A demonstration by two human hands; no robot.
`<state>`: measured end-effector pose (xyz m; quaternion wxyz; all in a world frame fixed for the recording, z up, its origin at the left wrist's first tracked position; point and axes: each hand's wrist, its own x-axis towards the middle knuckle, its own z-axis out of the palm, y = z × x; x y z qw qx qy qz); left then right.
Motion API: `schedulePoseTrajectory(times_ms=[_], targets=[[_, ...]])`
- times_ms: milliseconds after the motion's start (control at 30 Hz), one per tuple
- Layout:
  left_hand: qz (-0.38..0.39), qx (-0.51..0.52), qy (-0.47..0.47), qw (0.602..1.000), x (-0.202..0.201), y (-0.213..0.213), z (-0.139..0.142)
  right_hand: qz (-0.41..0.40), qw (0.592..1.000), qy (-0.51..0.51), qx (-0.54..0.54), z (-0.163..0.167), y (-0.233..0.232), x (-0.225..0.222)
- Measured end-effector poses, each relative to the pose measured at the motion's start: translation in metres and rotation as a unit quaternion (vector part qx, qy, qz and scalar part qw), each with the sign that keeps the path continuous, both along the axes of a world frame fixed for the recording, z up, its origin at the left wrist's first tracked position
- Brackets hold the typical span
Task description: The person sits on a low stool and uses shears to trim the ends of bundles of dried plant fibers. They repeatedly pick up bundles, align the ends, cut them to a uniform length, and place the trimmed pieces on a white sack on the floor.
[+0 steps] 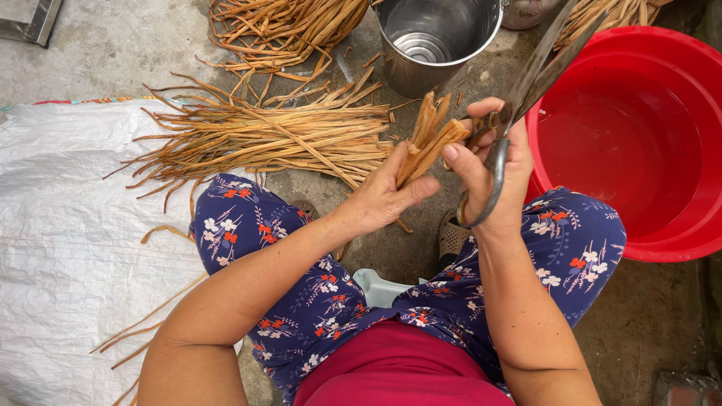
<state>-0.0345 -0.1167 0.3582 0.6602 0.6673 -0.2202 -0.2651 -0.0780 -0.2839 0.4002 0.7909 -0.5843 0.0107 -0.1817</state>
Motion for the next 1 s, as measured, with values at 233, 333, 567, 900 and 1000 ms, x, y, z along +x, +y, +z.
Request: schedulePoseTrajectory(times_ms=[233, 333, 567, 900, 1000], targets=[[0.081, -0.124, 0.114, 0.982, 0.011, 0.007, 0.0, 0.05, 0.995, 0.014, 0.08, 0.012, -0.006, 0.0], [0.122, -0.096, 0.07, 0.985, 0.012, 0.01, 0.004, 0.012, 0.999, 0.026, -0.02, 0.011, -0.005, -0.002], [0.083, -0.093, 0.066, 0.99, 0.006, 0.01, 0.012, 0.005, 0.994, 0.022, -0.107, -0.001, 0.005, -0.005], [0.175, -0.239, 0.122, 0.947, 0.023, 0.021, 0.01, 0.031, 0.95, 0.028, -0.31, -0.017, 0.022, -0.004], [0.171, -0.252, 0.13, 0.944, 0.022, 0.023, 0.011, 0.026, 0.932, 0.039, -0.36, -0.019, 0.027, -0.004]])
